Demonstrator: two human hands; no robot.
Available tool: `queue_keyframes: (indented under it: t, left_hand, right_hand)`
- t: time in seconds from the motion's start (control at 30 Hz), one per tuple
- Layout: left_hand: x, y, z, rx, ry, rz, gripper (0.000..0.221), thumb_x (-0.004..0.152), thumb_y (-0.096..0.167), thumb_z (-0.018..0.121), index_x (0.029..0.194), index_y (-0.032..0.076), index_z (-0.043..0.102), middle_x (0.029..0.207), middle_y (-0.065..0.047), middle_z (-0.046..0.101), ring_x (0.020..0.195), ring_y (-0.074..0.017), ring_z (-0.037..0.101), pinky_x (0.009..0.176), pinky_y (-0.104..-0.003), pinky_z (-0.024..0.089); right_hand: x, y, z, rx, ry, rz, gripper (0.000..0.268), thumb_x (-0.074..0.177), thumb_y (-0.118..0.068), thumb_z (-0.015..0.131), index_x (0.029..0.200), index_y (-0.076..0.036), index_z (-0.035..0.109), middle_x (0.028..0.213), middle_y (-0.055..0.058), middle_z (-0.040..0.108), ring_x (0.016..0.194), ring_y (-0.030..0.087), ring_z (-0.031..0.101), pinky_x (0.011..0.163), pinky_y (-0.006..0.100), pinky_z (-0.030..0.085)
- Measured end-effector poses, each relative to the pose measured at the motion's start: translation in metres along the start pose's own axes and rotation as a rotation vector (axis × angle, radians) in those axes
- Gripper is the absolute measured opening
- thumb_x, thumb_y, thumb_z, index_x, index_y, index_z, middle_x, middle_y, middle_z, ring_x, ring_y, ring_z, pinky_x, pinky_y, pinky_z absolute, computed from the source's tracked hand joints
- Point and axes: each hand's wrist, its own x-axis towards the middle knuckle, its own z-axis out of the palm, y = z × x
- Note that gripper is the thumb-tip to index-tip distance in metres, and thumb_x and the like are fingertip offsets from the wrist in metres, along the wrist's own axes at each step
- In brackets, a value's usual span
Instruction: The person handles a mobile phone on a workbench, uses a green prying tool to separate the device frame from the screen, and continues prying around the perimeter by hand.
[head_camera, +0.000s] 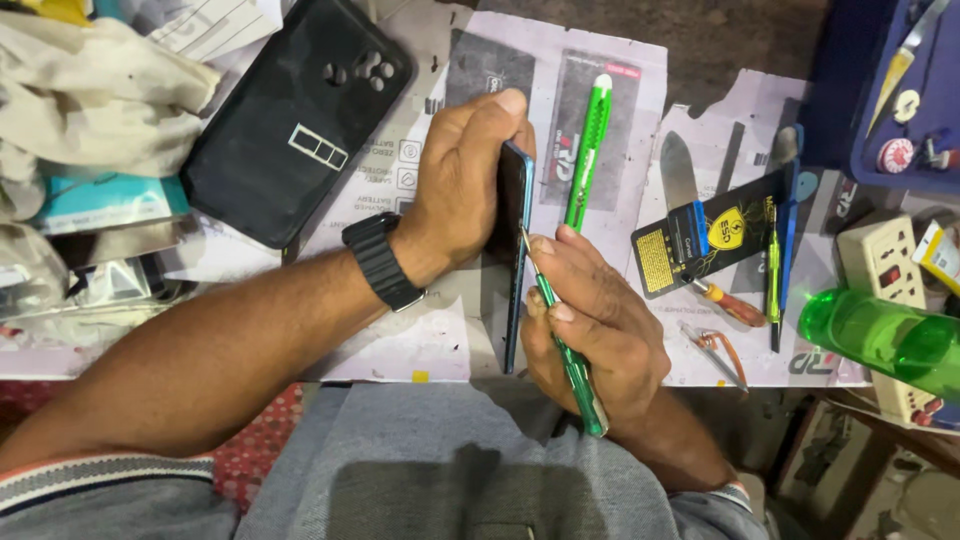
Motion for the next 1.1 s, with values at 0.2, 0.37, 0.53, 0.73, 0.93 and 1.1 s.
queue_keyframes:
  t: [0.2,0.37,0.53,0.73,0.93,1.1]
  left_hand:
    - [0.004,0.001,0.0,-0.133,0.008,-0.1,0.043,0.109,0.033,0.047,0.078,0.004,0.056,0.066,-0.005,0.058,0.058,-0.0128,0.053,0.057,-0.029,0.045]
    - [0.003,0.0,-0.001,-0.123,-0.014,-0.07,0.044,0.111,0.034,0.047,0.079,0.005,0.056,0.067,-0.005,0.058,0.059,-0.0127,0.052,0.057,-0.029,0.044]
    - [0.003,0.0,-0.002,-0.114,-0.009,-0.079,0.044,0.11,0.033,0.046,0.078,0.005,0.057,0.068,-0.004,0.06,0.06,-0.0119,0.053,0.059,-0.029,0.045]
    - [0.004,-0.006,-0.002,-0.028,0.02,0.03,0.045,0.112,0.033,0.047,0.081,0.002,0.06,0.076,-0.002,0.06,0.075,-0.011,0.053,0.074,-0.03,0.046]
    - [0.004,-0.008,-0.008,0.125,0.042,0.068,0.047,0.112,0.033,0.047,0.08,0.002,0.059,0.072,0.0,0.055,0.071,-0.0103,0.049,0.071,-0.03,0.044]
    - [0.005,-0.01,-0.005,0.085,0.076,0.042,0.046,0.111,0.032,0.049,0.079,0.001,0.06,0.07,0.001,0.054,0.069,-0.0095,0.048,0.068,-0.029,0.043]
  right_hand:
    - [-0.003,-0.001,0.002,0.012,-0.022,-0.016,0.037,0.094,0.007,0.069,0.112,-0.002,0.039,0.117,0.029,0.066,0.112,0.044,0.072,0.103,0.061,0.061]
    - [-0.004,-0.001,0.003,0.04,-0.014,-0.001,0.036,0.095,0.007,0.068,0.113,-0.002,0.039,0.118,0.03,0.066,0.113,0.044,0.072,0.104,0.061,0.06]
    - [-0.006,-0.001,0.001,0.054,-0.024,0.017,0.035,0.095,0.006,0.067,0.113,-0.002,0.038,0.118,0.03,0.066,0.114,0.045,0.071,0.105,0.062,0.059]
    - [-0.018,0.002,0.0,0.118,-0.007,0.069,0.034,0.096,0.007,0.065,0.114,-0.004,0.039,0.118,0.027,0.066,0.116,0.044,0.071,0.11,0.061,0.057]
    - [-0.029,0.0,0.001,0.08,0.085,0.13,0.035,0.097,0.008,0.061,0.113,-0.005,0.033,0.119,0.03,0.065,0.113,0.042,0.073,0.105,0.057,0.059]
    - [-0.029,-0.003,-0.002,0.073,0.039,0.131,0.035,0.097,0.009,0.06,0.113,-0.005,0.033,0.119,0.032,0.064,0.115,0.044,0.071,0.109,0.059,0.057]
